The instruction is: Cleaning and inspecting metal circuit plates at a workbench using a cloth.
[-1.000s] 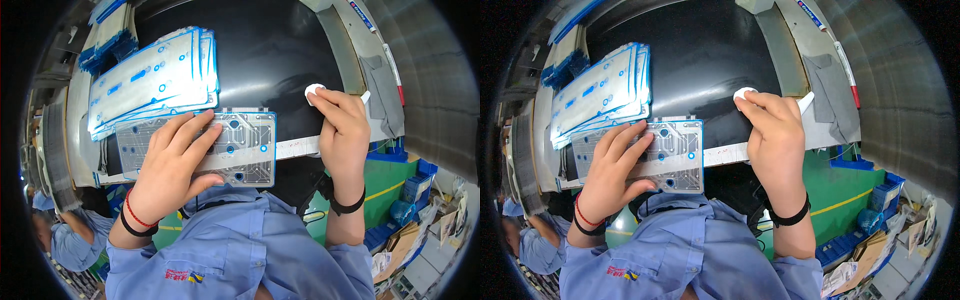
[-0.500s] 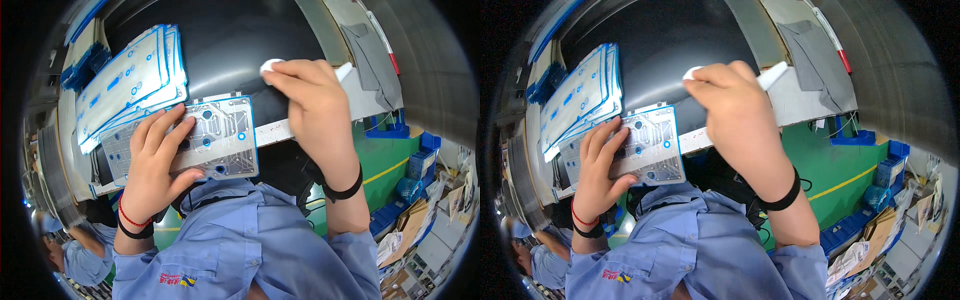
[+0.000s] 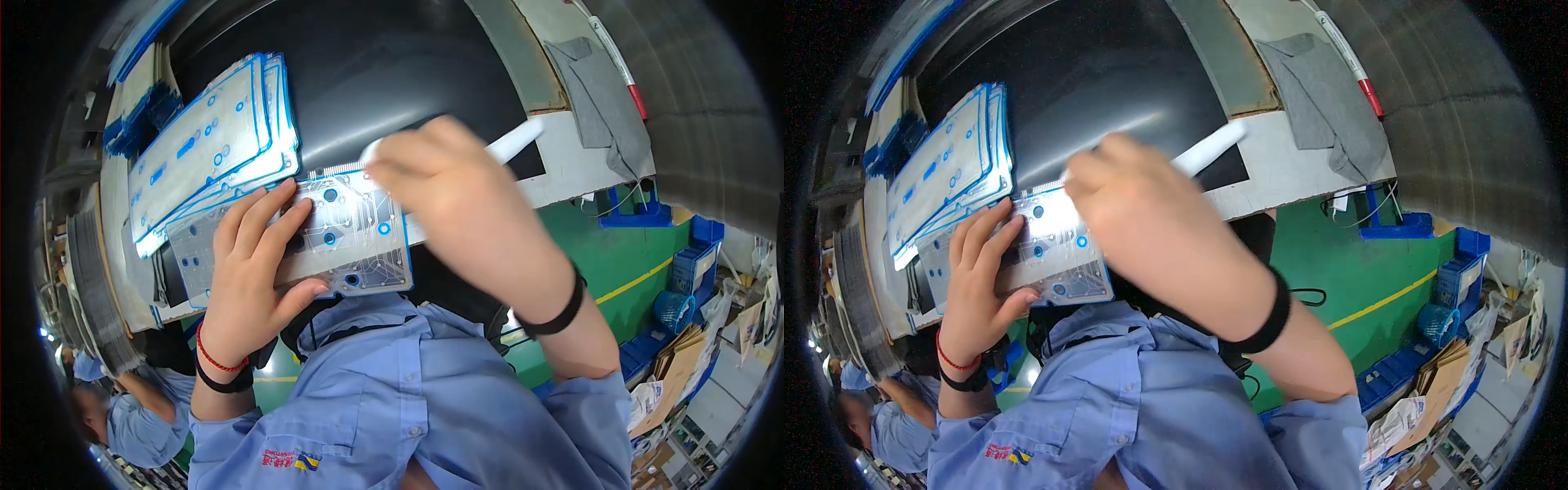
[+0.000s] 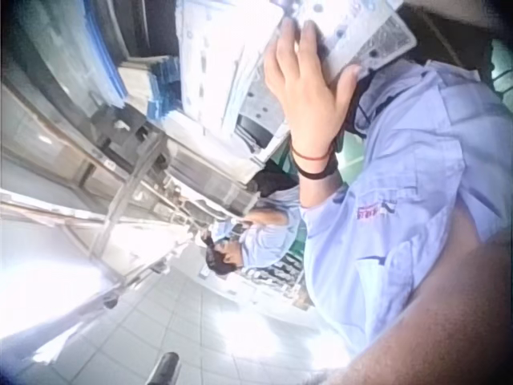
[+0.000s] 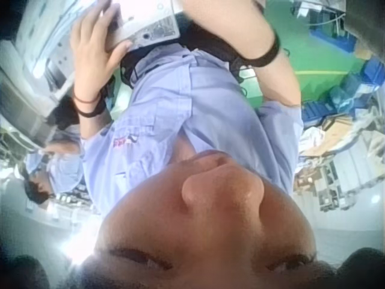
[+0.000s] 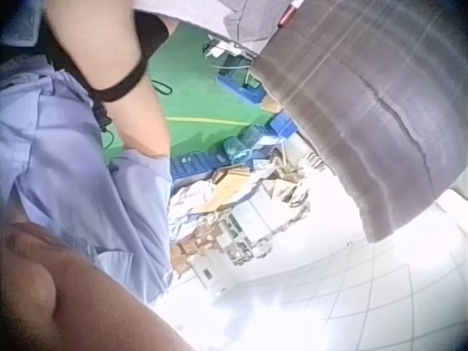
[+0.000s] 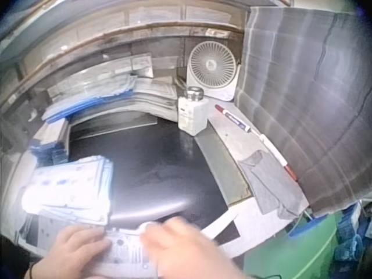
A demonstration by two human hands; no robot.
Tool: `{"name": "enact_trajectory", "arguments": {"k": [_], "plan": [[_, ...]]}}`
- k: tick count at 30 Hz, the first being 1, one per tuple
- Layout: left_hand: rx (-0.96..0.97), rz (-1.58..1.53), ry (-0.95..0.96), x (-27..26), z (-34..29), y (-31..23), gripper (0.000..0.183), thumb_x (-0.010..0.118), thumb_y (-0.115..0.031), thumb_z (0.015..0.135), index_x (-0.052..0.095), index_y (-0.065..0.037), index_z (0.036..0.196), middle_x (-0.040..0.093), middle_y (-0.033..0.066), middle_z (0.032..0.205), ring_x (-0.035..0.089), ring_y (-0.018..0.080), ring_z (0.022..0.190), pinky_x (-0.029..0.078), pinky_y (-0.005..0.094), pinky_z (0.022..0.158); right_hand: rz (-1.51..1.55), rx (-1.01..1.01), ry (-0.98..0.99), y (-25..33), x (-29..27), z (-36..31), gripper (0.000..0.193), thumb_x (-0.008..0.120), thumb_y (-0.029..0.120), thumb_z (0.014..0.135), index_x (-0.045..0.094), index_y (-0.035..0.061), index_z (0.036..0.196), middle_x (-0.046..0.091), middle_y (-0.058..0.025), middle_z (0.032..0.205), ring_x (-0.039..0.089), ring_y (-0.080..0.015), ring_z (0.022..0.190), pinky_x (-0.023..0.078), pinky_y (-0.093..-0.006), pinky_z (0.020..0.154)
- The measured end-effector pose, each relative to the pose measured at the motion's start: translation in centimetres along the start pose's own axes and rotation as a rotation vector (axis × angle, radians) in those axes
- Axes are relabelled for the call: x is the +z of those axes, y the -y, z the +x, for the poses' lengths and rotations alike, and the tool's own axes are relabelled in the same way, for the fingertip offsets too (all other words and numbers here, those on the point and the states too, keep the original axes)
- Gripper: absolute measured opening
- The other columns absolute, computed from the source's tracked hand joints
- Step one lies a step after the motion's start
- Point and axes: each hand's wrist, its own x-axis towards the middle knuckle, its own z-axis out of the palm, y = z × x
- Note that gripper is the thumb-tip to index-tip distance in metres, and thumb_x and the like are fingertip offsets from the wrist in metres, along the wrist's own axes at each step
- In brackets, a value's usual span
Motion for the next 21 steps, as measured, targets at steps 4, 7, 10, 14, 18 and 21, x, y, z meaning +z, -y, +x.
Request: {"name": "enact_trajectory", "arguments": {"k": [4, 7, 10, 14, 18, 21], "plan": [[-0.002, -0.003, 0.024, 0.0, 0.0, 0.2, 0.079, 0.083, -0.039, 0.080, 0.058, -0.006, 0.148, 0.049, 0.0147, 0.158, 0.042, 0.0423, 0.144, 0.034, 0.0526, 0.120, 0.002, 0.031, 0.017, 1.0, 0.5, 0.4, 0.030, 0.067, 0.006, 0.079, 0.075, 0.0010, 0.108, 0.071, -0.0080, 0.109, 0.063, -0.0283, 0.094, 0.054, -0.0367, 0.084], [-0.018, -0.004, 0.039, -0.3, -0.3, 0.0, 0.080, 0.083, -0.042, 0.080, 0.057, -0.006, 0.148, 0.049, 0.0150, 0.159, 0.043, 0.0425, 0.143, 0.033, 0.0527, 0.120, -0.108, 0.108, -0.090, -1.3, -1.6, -0.9, 0.032, 0.063, -0.004, 0.079, 0.079, 0.0030, 0.106, 0.073, -0.0079, 0.108, 0.063, -0.0290, 0.094, 0.054, -0.0379, 0.084], [-0.025, -0.006, 0.048, -0.3, -0.2, -0.2, 0.081, 0.083, -0.045, 0.080, 0.058, -0.006, 0.147, 0.048, 0.0162, 0.159, 0.043, 0.0427, 0.142, 0.033, 0.0528, 0.120, -0.085, 0.198, -0.142, -2.6, -2.5, -1.7, 0.040, 0.061, -0.015, 0.075, 0.080, 0.0039, 0.105, 0.073, -0.0090, 0.108, 0.064, -0.0293, 0.093, 0.054, -0.0374, 0.083], [-0.025, 0.002, 0.047, -0.9, 0.5, -0.7, 0.082, 0.083, -0.048, 0.080, 0.058, -0.006, 0.146, 0.049, 0.0182, 0.154, 0.045, 0.0433, 0.139, 0.034, 0.0532, 0.118, -0.113, 0.156, -0.254, -3.0, -1.5, -1.5, 0.034, 0.064, -0.011, 0.073, 0.078, 0.0002, 0.101, 0.071, -0.0081, 0.104, 0.061, -0.0303, 0.090, 0.054, -0.0387, 0.080], [-0.027, 0.043, 0.020, -0.9, 1.6, -2.0, 0.082, 0.082, -0.050, 0.081, 0.058, -0.005, 0.145, 0.050, 0.0184, 0.149, 0.047, 0.0426, 0.135, 0.036, 0.0530, 0.115, -0.108, 0.153, -0.295, -3.1, -1.0, -1.6, 0.034, 0.065, -0.012, 0.073, 0.078, 0.0003, 0.101, 0.071, -0.0084, 0.104, 0.062, -0.0303, 0.090, 0.054, -0.0388, 0.080], [-0.026, 0.032, 0.000, -0.6, 2.5, -2.2, 0.085, 0.077, -0.056, 0.083, 0.056, -0.005, 0.148, 0.049, 0.0194, 0.150, 0.047, 0.0426, 0.134, 0.035, 0.0527, 0.115, -0.111, 0.142, -0.302, -3.3, -1.0, -1.6, 0.034, 0.065, -0.011, 0.073, 0.078, 0.0005, 0.101, 0.071, -0.0083, 0.105, 0.062, -0.0302, 0.091, 0.054, -0.0387, 0.080]]}}
